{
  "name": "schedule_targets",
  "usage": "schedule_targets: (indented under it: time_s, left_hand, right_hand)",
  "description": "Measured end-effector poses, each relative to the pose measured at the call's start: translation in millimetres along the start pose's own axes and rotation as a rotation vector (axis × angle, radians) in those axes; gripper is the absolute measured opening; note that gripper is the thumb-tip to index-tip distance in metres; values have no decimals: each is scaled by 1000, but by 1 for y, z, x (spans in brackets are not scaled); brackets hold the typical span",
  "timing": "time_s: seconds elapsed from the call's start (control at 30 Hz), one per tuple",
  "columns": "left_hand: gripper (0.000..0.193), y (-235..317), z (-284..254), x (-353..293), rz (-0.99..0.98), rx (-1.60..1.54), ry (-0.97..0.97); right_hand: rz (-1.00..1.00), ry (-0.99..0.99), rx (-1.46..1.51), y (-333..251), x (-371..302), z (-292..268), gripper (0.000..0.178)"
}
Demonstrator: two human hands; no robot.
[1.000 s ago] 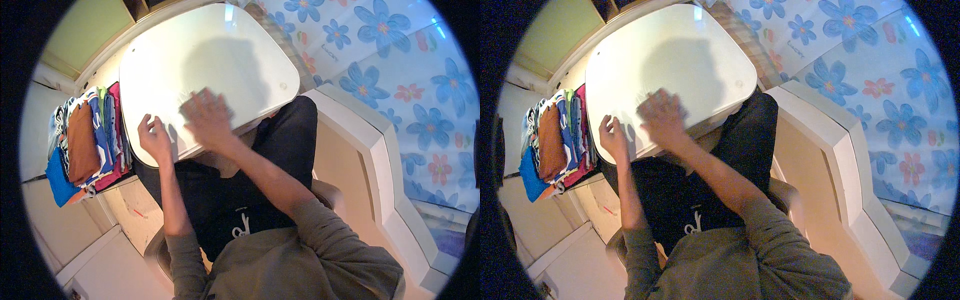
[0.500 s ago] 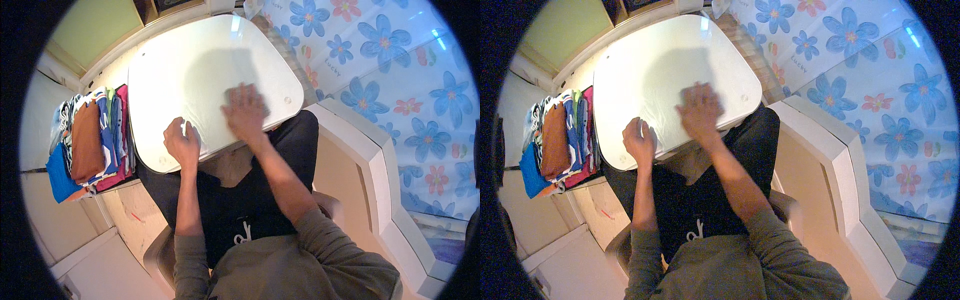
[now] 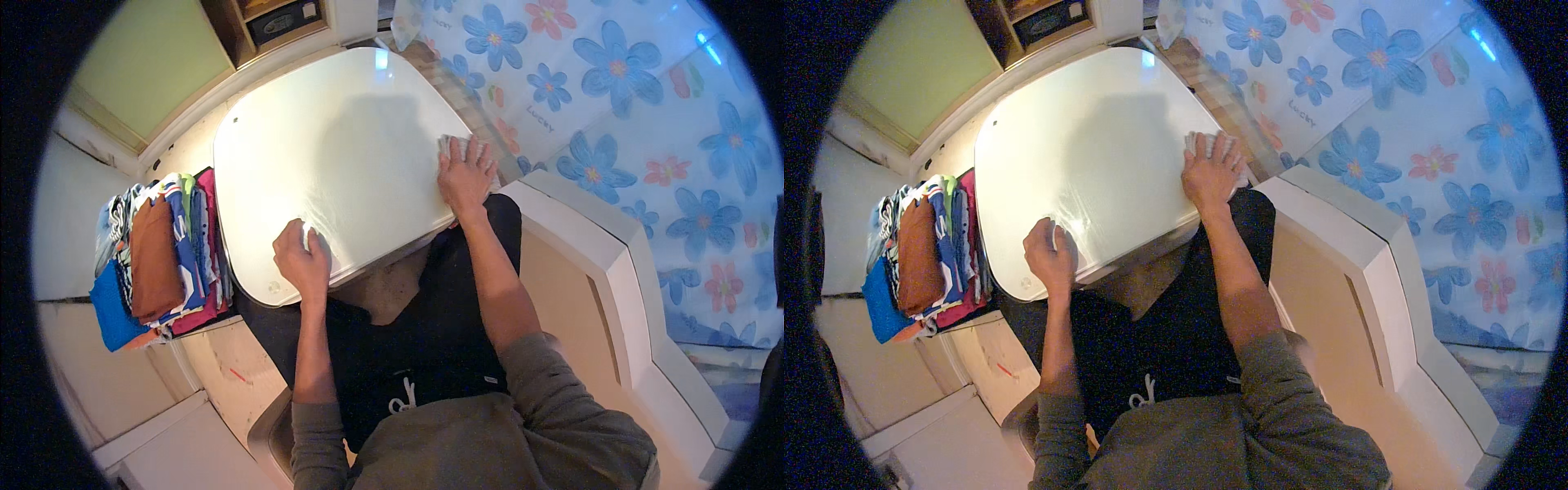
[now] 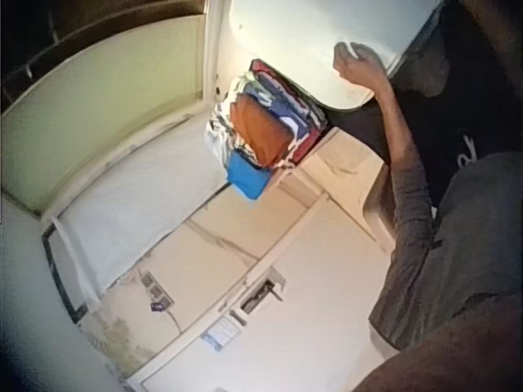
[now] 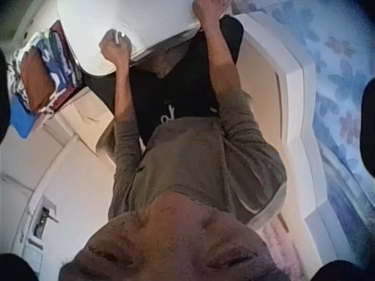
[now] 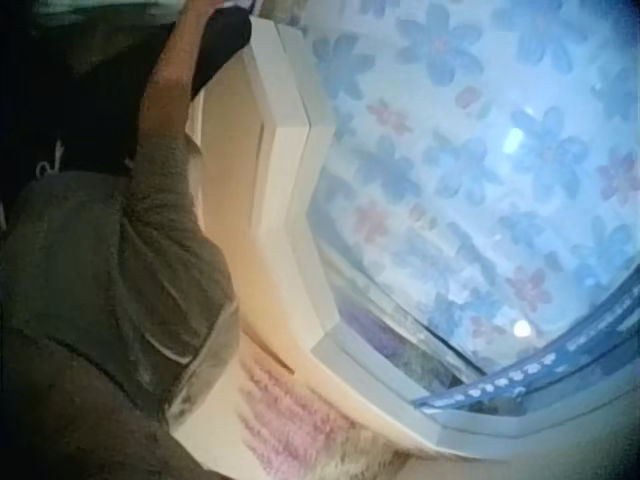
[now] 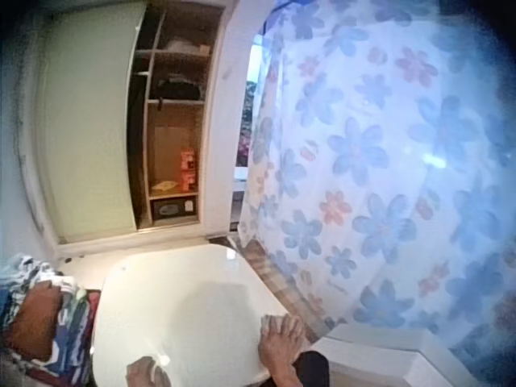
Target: The person folds a blue basketball jersey, a striped shirt, a brown shirt, and a patterned cloth on a white surface. Each item is smoothed, folded into a compact rectangle, and placed on a growing stack to the left.
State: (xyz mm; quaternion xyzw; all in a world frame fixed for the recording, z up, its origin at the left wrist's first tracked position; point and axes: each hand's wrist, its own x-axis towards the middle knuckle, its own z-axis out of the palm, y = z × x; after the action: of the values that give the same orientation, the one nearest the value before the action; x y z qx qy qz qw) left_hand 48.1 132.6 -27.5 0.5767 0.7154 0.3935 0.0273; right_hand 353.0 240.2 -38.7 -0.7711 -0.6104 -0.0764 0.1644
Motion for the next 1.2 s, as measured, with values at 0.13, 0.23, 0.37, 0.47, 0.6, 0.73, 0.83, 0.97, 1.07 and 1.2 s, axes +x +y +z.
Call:
schedule_targets:
  time_s: [0.13,0.23,0.37,0.47,0.6,0.73,0.83,0.97,1.07,1.2]
  left_hand:
    - [27,-3,4,0,19,-27,58]
    - [21,-8,2,-3,-110,-274,157]
    - [16,-15,-22,-9,-328,-574,279]
    - [16,-26,-50,-7,-364,-598,409]
    - [16,-48,-76,-1,-366,-606,536]
    - [14,-55,-86,-2,-456,-722,579]
    - [14,-67,-76,-4,-482,-672,573]
    - [14,-64,-77,-15,-452,-566,510]
    - [13,-69,-73,-19,-435,-608,502]
    - [12,-68,-76,-19,-380,-706,598]
  right_hand:
    - [-59,67,-7,-32,-29,4,55]
    - [-220,-50,112,-84,-67,-16,57]
    - [-486,-289,182,-146,-120,-33,58]
    - [-734,-346,324,-182,-157,-41,57]
    - [-1132,-367,435,-228,-173,-43,54]
    - [-1367,-446,489,-272,-151,-34,52]
    - [-1372,-385,512,-305,-118,-3,52]
    - [-1213,-226,411,-345,-81,22,49]
    - [-1079,-163,394,-357,-80,35,46]
    - [-1478,-399,318,-321,-129,-9,51]
